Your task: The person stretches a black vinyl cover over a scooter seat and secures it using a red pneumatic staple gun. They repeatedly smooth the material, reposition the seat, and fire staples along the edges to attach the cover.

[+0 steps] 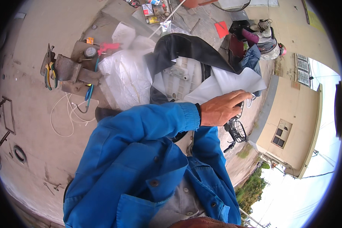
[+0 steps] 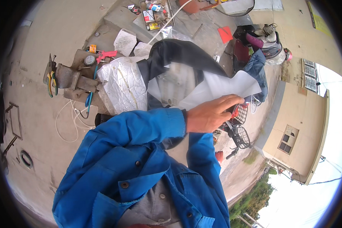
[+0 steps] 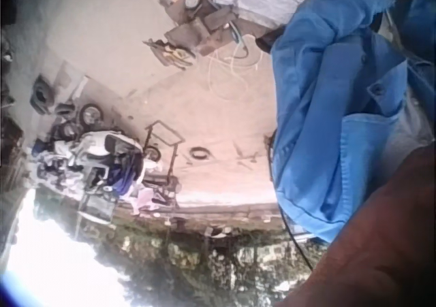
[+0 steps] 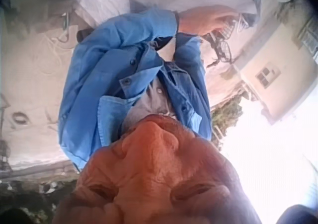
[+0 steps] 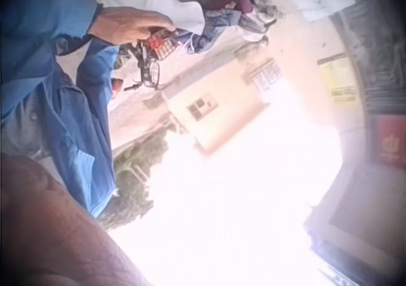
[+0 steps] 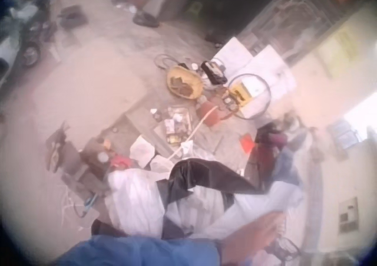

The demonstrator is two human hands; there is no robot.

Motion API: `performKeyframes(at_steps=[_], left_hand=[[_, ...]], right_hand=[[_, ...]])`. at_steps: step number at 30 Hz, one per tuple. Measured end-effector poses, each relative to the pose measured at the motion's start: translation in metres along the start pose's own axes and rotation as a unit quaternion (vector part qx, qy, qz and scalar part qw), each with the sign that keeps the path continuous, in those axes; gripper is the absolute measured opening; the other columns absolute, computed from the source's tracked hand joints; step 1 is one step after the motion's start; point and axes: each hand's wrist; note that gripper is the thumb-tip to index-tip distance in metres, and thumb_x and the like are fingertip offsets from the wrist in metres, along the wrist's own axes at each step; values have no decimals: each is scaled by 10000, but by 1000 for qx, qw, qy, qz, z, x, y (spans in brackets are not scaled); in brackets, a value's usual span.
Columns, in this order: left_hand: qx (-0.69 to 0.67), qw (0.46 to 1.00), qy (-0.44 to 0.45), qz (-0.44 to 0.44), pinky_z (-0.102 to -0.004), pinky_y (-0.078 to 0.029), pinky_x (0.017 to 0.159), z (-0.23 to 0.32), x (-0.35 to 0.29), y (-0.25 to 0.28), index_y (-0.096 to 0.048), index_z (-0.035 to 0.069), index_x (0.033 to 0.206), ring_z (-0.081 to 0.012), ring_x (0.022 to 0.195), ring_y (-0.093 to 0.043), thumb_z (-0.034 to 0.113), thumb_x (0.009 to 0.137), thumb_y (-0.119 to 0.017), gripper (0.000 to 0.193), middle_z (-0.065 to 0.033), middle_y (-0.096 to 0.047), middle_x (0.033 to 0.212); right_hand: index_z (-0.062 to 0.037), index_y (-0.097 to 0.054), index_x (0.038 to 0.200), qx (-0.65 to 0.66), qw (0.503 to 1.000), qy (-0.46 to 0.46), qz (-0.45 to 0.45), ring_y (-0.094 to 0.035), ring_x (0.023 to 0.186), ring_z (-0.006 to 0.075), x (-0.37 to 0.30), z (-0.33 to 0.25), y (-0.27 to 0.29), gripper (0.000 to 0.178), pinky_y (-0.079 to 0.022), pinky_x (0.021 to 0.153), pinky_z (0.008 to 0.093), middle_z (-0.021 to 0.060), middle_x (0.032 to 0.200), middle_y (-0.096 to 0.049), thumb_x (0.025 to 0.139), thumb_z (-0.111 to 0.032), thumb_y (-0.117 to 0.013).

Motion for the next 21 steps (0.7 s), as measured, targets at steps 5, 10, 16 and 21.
performKeyframes(at_steps=[5, 10, 16, 21], left_hand=[[-228, 891, 350, 178, -296, -509, 856, 18, -27, 42, -557, 14, 1046, -200, 1119, -624, -66, 870, -649, 214, -156, -535, 1322], [-359, 766, 502, 180, -378, -524, 949, -11, -92, 88, -454, 81, 1361, -205, 1070, -630, 207, 1017, -553, 379, -110, -526, 1382], [-232, 803, 548, 7, -390, -377, 1196, -6, -116, 169, -481, 19, 1536, -269, 1363, -552, 594, 1091, -527, 728, -145, -586, 1451], [-293, 754, 571, 142, -443, -303, 1270, 27, -87, 217, -386, -9, 1621, -288, 1508, -436, 605, 1056, -592, 860, -159, -469, 1631]], right_hand=[[-32, -463, 1541, 70, 996, 18, -53, -591, 1330, 257, 7, 5, -4, 553, -454, 1161, 403, 120, 1520, -541, 1076, -296, -602], [42, -487, 1512, 161, 984, -68, 44, -590, 1359, 350, 4, 13, 33, 462, -466, 1165, 429, 183, 1512, -578, 1110, -178, -549], [-75, -433, 1617, -618, 775, 128, 11, -601, 1231, 478, -70, -40, -134, 710, -517, 1021, 502, 233, 1433, -553, 973, -199, -708], [-120, -454, 1620, -672, 715, 189, -48, -583, 1219, 395, -98, -23, -185, 889, -481, 1053, 487, 191, 1389, -561, 840, -273, -852]])
Point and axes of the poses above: each hand's wrist, its own x-axis towards the middle knuckle, its own y-axis out of the back of the hand, z = x × y
